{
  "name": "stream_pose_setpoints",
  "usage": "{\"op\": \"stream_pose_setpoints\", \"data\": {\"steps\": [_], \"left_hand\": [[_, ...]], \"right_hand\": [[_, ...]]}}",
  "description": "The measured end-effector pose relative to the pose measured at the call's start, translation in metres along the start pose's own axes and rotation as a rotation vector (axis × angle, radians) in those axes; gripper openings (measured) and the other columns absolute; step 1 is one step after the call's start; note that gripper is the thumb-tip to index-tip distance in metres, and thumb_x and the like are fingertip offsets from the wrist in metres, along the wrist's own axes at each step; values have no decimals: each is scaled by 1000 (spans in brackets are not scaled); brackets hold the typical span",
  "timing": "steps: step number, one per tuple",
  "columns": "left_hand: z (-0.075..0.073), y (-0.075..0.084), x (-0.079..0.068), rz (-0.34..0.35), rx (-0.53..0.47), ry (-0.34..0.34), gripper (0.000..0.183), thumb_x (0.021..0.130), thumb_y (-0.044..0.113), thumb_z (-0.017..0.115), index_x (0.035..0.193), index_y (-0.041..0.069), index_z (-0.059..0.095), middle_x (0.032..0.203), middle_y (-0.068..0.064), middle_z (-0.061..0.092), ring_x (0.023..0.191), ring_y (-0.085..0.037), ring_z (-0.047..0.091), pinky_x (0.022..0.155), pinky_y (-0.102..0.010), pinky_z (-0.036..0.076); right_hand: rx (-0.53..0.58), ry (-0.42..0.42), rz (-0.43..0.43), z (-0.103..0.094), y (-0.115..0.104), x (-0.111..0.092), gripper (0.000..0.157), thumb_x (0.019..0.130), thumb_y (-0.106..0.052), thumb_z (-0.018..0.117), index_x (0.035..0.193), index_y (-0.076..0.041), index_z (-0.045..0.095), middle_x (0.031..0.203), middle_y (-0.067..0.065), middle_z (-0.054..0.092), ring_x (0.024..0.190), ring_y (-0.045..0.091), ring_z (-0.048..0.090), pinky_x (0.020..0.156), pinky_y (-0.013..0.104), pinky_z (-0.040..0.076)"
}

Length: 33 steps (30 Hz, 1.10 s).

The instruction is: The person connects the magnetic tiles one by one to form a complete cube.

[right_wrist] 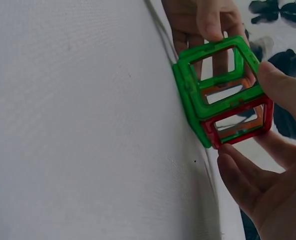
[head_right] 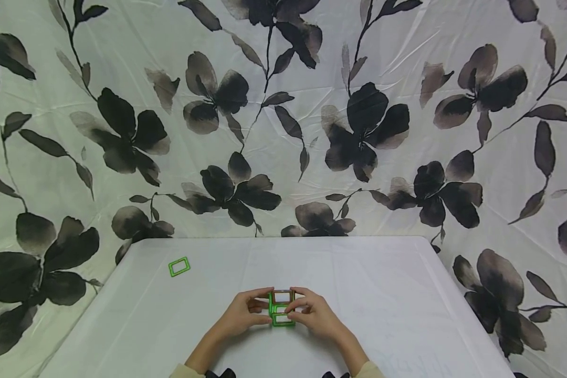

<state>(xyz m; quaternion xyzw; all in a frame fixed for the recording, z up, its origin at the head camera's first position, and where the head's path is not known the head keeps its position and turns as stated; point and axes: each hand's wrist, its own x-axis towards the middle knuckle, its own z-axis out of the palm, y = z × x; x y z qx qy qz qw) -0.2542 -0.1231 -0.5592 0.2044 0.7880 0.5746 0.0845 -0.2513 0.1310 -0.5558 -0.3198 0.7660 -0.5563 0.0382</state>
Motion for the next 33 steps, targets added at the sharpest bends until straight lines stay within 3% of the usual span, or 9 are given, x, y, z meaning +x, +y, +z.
{"op": "stream_pose_setpoints", "data": {"steps": [4,8,11,15,20,27,33], "left_hand": [[0,1,0,-5,2,2,72,73,10,86,138,8,54,129,-7,59,103,-19,65,88,-31,50],[0,2,1,-9,22,0,74,73,13,86,140,10,52,127,-6,59,104,-20,64,89,-33,50],[-4,3,0,-7,53,1,77,74,19,87,141,12,51,125,-5,60,105,-20,63,90,-35,49],[-15,2,-3,0,90,9,72,76,22,85,140,10,52,126,-8,60,107,-22,62,90,-38,49],[-38,-1,-10,-5,129,46,54,83,17,79,132,7,58,127,-12,60,108,-25,62,88,-39,49],[-79,-7,-20,-33,152,156,38,88,11,73,124,3,63,122,-16,63,103,-29,63,84,-40,51],[-119,-11,-31,-96,194,223,39,87,17,75,122,4,64,120,-14,64,102,-24,63,82,-35,52]], "right_hand": [[-3,9,29,2,-2,0,20,87,-17,74,106,-10,72,141,26,45,121,42,51,82,33,53],[-39,27,95,1,-5,-1,65,81,-22,81,137,-11,51,142,19,47,115,33,57,83,37,52],[-68,41,141,1,-6,-1,86,76,-25,85,146,-11,37,139,14,50,113,29,58,83,37,52],[-78,45,165,2,-3,-2,85,75,-23,85,144,-2,40,134,15,54,111,29,58,82,37,51],[-78,36,183,2,-1,0,81,75,-24,85,141,-1,44,133,14,54,108,26,59,81,33,51],[-67,34,210,-1,-2,2,75,77,-19,84,139,-1,45,132,14,55,106,25,60,81,34,51],[-72,29,213,-1,-2,3,73,77,-19,84,138,-2,47,131,13,55,105,25,59,81,34,52]]}}
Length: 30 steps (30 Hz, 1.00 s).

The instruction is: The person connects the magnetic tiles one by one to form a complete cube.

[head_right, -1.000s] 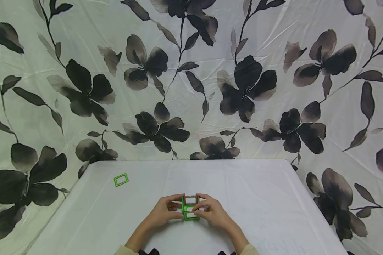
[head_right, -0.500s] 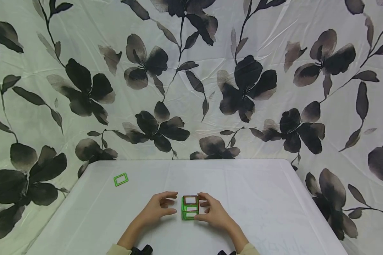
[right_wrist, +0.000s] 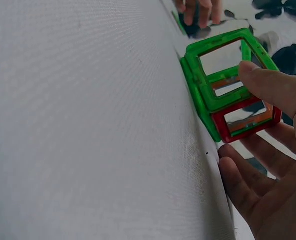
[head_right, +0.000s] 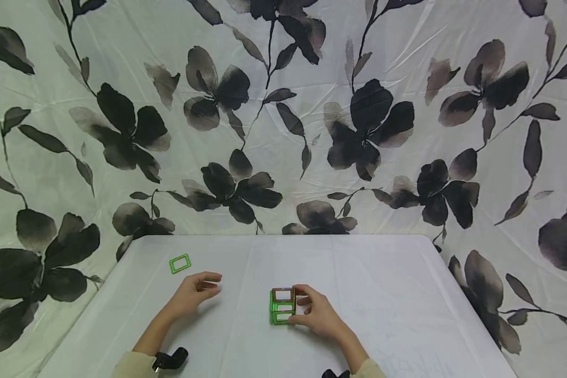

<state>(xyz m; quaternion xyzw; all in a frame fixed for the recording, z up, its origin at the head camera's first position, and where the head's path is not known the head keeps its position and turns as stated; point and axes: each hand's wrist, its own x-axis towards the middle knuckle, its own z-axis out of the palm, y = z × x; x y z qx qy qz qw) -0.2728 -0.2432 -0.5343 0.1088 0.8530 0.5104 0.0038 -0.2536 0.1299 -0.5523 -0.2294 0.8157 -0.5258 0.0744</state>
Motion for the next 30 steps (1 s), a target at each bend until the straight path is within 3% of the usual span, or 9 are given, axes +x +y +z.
{"op": "stream_pose_setpoints", "data": {"steps": [5,11,15,23,30], "left_hand": [[-33,-17,0,-32,31,41,41,86,20,76,122,2,64,119,-15,64,102,-25,63,82,-34,52],[-69,-41,0,-33,74,94,43,88,20,74,122,-2,63,119,-19,63,101,-28,64,79,-29,52],[-88,-51,2,-59,108,150,44,88,24,74,122,-1,63,119,-18,64,101,-28,63,78,-26,50],[-115,-64,13,-85,171,232,45,86,20,76,122,-3,63,113,-19,64,102,-30,60,77,-26,48],[-127,-80,23,-172,170,262,53,84,26,78,126,-1,61,123,-22,58,110,-35,54,88,-42,44]], "right_hand": [[12,11,2,1,-5,-1,71,77,-14,83,138,-2,47,130,16,55,105,27,59,80,38,52],[24,4,8,-2,-40,-10,67,79,-5,80,135,5,47,129,22,55,106,36,58,82,48,50],[24,0,0,-2,-44,-12,66,79,-5,80,135,5,47,128,21,55,106,36,58,81,47,51],[27,4,-8,-2,-41,-11,66,79,-5,80,135,5,47,128,21,56,105,35,59,81,47,51],[8,10,-3,0,-41,-12,65,79,-6,80,134,4,48,127,21,56,104,34,59,80,45,51]]}}
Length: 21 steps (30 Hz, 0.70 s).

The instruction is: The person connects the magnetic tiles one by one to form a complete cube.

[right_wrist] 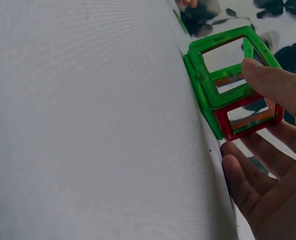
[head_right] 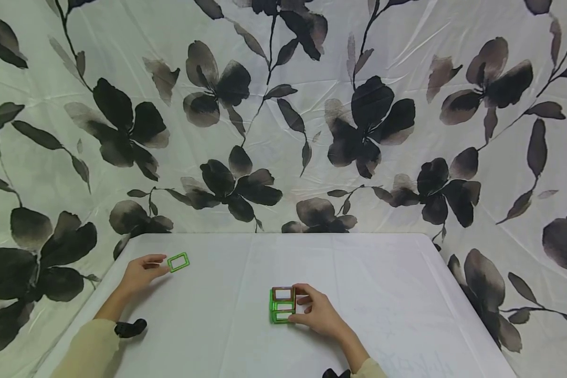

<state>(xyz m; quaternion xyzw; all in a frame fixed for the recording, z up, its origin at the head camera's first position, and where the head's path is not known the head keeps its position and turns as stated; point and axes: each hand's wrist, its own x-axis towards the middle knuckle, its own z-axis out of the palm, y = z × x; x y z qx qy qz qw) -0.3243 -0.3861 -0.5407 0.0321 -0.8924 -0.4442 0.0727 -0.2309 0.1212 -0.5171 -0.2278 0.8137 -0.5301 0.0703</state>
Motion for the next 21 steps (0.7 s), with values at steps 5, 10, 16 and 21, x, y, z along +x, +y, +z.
{"op": "stream_pose_setpoints", "data": {"steps": [5,10,16,21], "left_hand": [[2,-7,9,-15,-2,23,56,82,26,80,127,-1,60,124,-23,57,109,-34,53,87,-42,44],[6,-13,16,-29,49,16,58,82,27,80,128,-1,60,122,-23,58,104,-31,53,83,-40,43],[5,-13,18,-52,89,-16,65,80,27,82,130,-4,56,115,-22,57,101,-31,52,81,-41,43],[4,-12,21,-34,127,-61,70,76,27,85,130,-6,55,103,-16,50,94,-28,44,76,-40,38]], "right_hand": [[0,12,3,2,17,4,66,78,-6,81,134,3,48,127,19,57,103,33,60,78,41,52],[-16,11,0,4,39,9,68,77,-13,83,135,-4,50,128,13,57,103,26,60,77,34,52],[2,1,-17,3,43,11,68,77,-20,84,135,-7,51,127,11,57,103,24,60,78,33,51],[-2,2,-19,2,44,12,67,77,-17,84,135,-6,50,127,11,57,103,24,60,77,32,51]]}}
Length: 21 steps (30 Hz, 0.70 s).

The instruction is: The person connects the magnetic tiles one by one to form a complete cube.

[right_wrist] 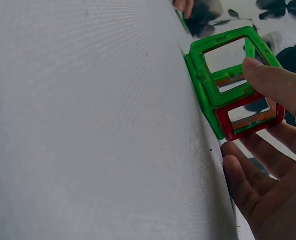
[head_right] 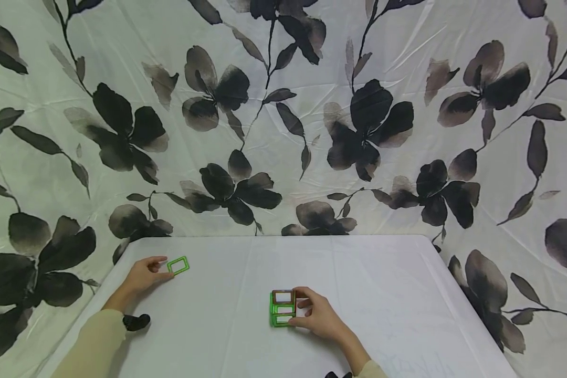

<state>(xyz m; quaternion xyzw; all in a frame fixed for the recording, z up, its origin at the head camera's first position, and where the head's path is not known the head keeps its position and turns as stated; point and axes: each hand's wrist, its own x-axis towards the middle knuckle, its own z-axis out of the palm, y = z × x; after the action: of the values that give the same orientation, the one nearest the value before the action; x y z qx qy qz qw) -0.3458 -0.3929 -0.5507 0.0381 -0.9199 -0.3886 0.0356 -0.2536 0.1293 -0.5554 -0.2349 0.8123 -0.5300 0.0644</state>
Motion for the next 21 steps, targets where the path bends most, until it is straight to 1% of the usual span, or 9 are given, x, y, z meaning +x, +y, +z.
{"op": "stream_pose_setpoints", "data": {"steps": [3,6,9,12,16,19,21], "left_hand": [[2,-3,2,19,49,-14,72,74,30,86,129,-6,56,101,-15,49,93,-28,44,77,-40,37],[4,-3,3,30,86,-18,73,73,32,86,129,-5,58,106,-18,53,96,-31,46,82,-44,39],[4,-2,3,40,107,-22,74,73,35,86,128,-5,58,115,-25,56,104,-37,51,90,-51,40],[5,0,2,43,122,-24,72,73,35,86,126,-6,59,122,-28,56,112,-41,51,95,-55,38],[6,1,3,53,116,-22,69,75,32,85,126,-6,59,125,-29,55,116,-44,51,97,-54,38],[7,1,3,63,84,-20,69,75,30,85,126,-8,58,124,-29,56,115,-44,51,96,-54,40],[9,2,2,61,65,-17,68,75,29,85,126,-7,58,121,-26,59,109,-40,54,93,-51,42]], "right_hand": [[5,2,9,0,0,-1,67,77,-15,84,135,-7,50,127,10,58,102,23,60,76,32,51],[21,6,14,0,1,-1,68,77,-14,83,136,-6,50,128,11,57,102,24,60,76,33,51],[32,8,16,1,0,-1,69,78,-14,83,137,-6,49,128,12,57,102,25,60,76,34,52],[29,5,21,1,0,-1,69,78,-15,83,137,-5,49,129,12,57,102,24,60,77,33,52],[12,4,27,1,0,0,68,77,-16,83,136,-6,50,128,12,57,101,22,61,77,32,52],[8,4,21,1,-1,0,67,78,-17,83,135,-8,50,128,11,57,102,21,61,77,31,51],[9,2,21,0,-12,-3,66,78,-14,82,135,-5,50,128,14,57,102,24,61,77,33,52]]}}
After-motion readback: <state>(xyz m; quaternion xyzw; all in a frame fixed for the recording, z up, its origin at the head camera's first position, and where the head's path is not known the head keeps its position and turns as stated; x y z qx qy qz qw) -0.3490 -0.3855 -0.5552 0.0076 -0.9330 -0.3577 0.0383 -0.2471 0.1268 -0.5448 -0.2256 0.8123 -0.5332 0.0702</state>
